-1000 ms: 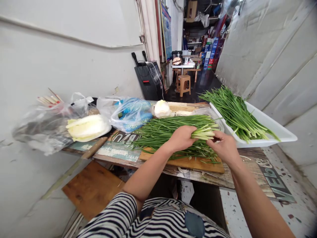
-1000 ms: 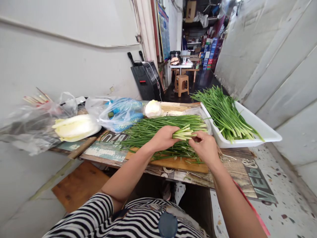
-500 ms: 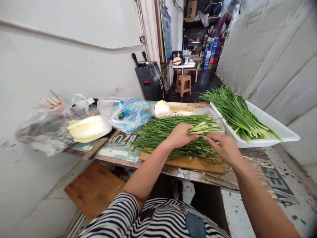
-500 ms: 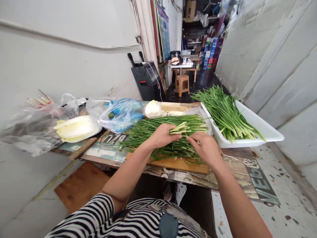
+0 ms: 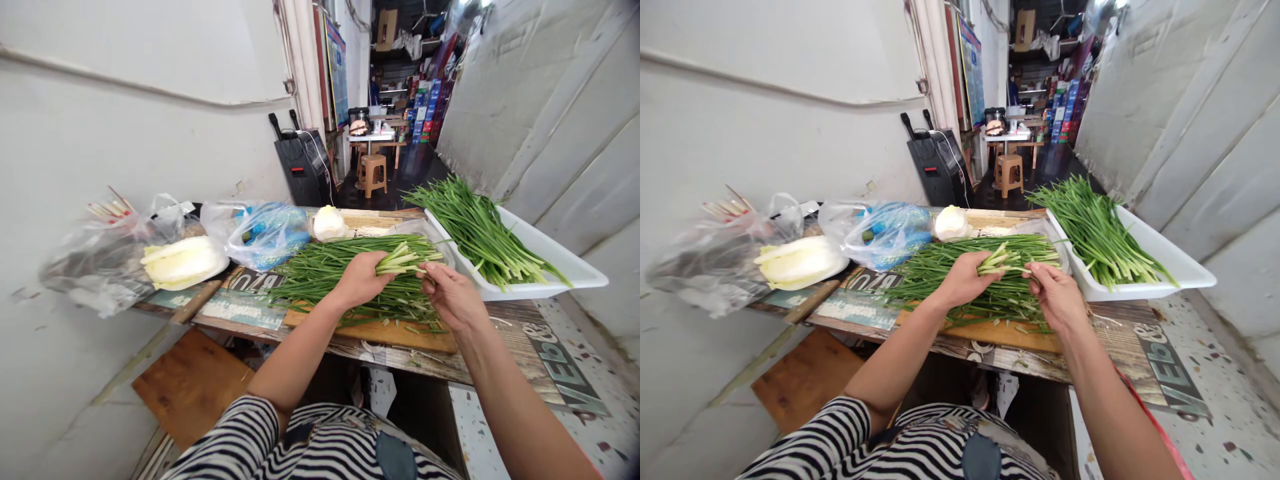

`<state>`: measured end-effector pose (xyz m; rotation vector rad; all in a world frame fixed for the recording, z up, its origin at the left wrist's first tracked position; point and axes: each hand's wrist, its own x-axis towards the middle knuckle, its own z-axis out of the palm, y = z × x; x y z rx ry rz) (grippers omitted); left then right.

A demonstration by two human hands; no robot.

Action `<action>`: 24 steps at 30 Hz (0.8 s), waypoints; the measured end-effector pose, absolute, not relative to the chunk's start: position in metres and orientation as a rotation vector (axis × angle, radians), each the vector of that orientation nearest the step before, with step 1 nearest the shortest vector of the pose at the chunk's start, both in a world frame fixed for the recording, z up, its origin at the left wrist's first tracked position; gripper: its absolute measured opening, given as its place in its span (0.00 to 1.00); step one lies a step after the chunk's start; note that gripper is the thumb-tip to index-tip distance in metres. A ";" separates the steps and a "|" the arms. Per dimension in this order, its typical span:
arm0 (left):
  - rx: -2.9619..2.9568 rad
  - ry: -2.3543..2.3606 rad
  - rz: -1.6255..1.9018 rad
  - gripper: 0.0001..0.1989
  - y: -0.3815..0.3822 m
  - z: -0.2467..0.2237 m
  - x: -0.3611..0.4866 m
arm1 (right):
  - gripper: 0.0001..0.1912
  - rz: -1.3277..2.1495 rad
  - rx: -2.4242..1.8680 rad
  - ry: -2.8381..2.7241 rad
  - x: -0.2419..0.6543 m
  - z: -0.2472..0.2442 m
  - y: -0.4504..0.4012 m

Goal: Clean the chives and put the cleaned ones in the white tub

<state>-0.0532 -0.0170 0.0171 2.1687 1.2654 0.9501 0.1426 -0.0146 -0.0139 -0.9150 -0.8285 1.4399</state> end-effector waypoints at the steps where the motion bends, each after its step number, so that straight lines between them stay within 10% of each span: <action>1: 2.172 1.241 0.954 0.05 -0.017 0.019 -0.056 | 0.16 1.404 -0.923 -0.853 0.147 -0.014 -0.014; 12: 2.275 1.133 0.971 0.05 -0.009 0.015 -0.050 | 0.12 1.173 -1.147 -1.543 0.152 -0.003 -0.027; 24: 2.186 0.985 0.950 0.07 -0.004 0.008 -0.054 | 0.01 1.698 -0.845 -1.211 0.134 0.004 -0.020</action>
